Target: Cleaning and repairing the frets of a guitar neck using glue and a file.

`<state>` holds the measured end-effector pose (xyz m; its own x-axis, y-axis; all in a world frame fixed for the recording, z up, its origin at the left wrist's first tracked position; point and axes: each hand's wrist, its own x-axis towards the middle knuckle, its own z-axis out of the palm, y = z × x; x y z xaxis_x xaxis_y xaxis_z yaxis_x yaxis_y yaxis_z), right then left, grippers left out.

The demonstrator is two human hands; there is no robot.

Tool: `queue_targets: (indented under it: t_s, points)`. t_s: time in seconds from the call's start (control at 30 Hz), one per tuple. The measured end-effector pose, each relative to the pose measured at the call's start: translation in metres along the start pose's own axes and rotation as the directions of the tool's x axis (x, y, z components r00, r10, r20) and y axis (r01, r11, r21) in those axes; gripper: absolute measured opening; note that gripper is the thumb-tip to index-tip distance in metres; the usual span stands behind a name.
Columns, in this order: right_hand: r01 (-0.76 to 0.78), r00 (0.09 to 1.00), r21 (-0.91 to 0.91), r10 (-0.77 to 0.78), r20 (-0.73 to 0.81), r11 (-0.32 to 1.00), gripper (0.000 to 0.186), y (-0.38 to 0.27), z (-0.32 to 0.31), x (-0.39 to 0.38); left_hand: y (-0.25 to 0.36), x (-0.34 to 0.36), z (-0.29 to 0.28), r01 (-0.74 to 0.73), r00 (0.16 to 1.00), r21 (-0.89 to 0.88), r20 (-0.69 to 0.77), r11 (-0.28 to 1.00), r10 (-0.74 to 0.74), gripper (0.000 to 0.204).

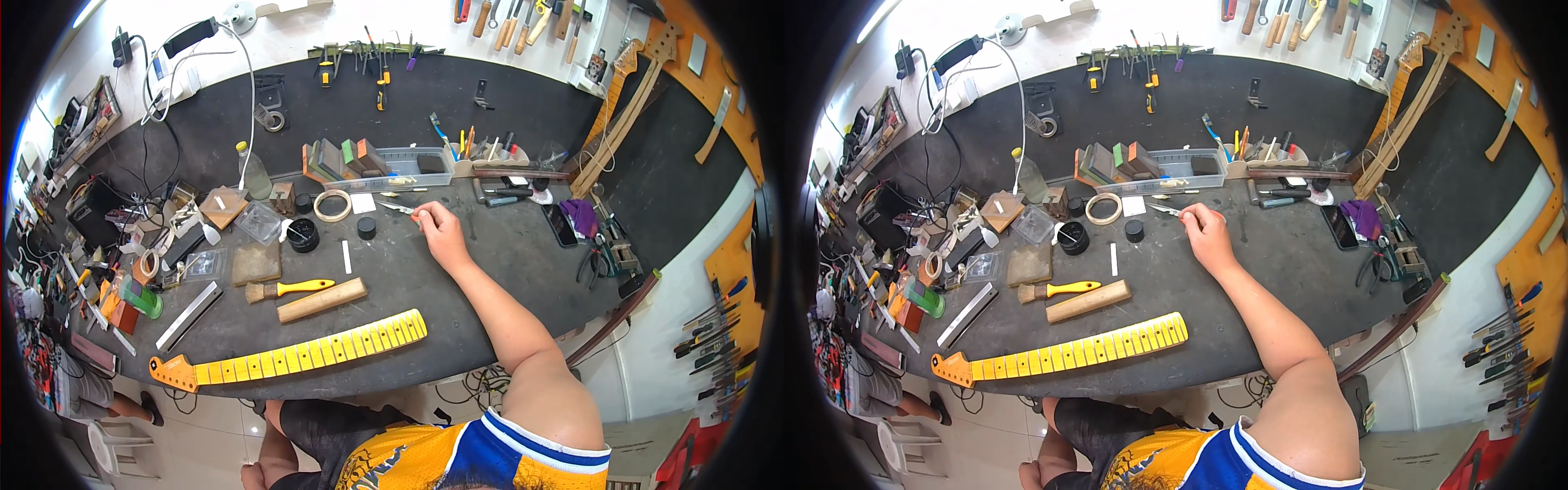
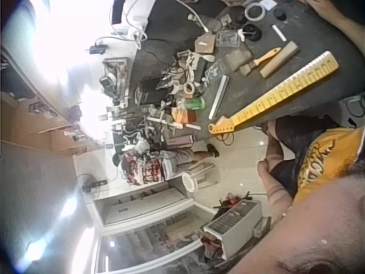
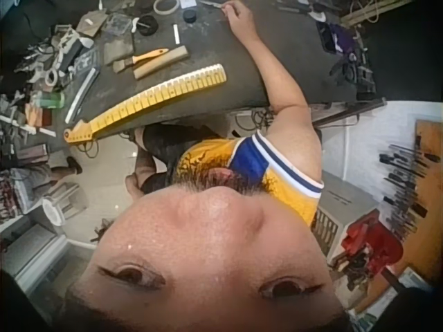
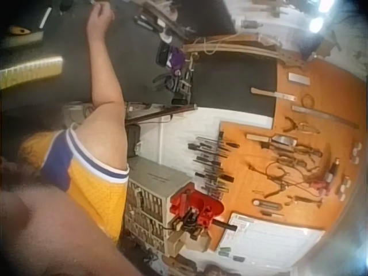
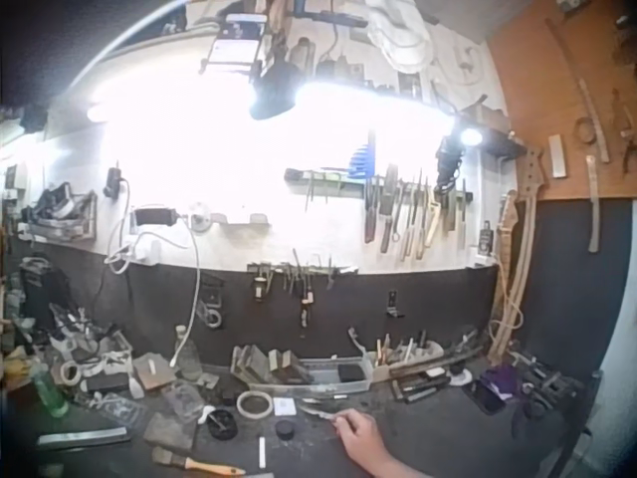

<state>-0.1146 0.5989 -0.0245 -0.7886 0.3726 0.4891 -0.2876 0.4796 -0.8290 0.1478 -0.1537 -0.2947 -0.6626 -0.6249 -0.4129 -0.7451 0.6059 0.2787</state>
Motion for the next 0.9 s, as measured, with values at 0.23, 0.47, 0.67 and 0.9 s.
queue_targets:
  t_s: [0.23,0.47,0.67,0.9]
  points:
    - [-0.007,1.000,-0.022,0.007,0.017,1.000,0.018,0.002,0.001,0.001,-0.007,0.002,0.000,-0.004,1.000,0.052,-0.001,0.999,0.004,0.051]
    - [0.007,1.000,-0.005,-0.007,-0.015,1.000,0.018,0.001,-0.002,0.000,-0.002,0.005,0.006,-0.015,1.000,0.061,0.001,0.998,0.015,0.050]
    - [-0.005,1.000,0.075,0.005,-0.006,0.997,0.019,-0.008,0.011,0.002,-0.033,0.026,0.003,-0.064,0.998,0.069,0.024,0.996,0.062,0.049]
    - [-0.013,1.000,0.027,0.013,-0.006,1.000,0.027,0.007,-0.003,0.000,-0.003,0.012,0.009,-0.026,0.995,0.126,0.099,0.992,0.014,0.055]
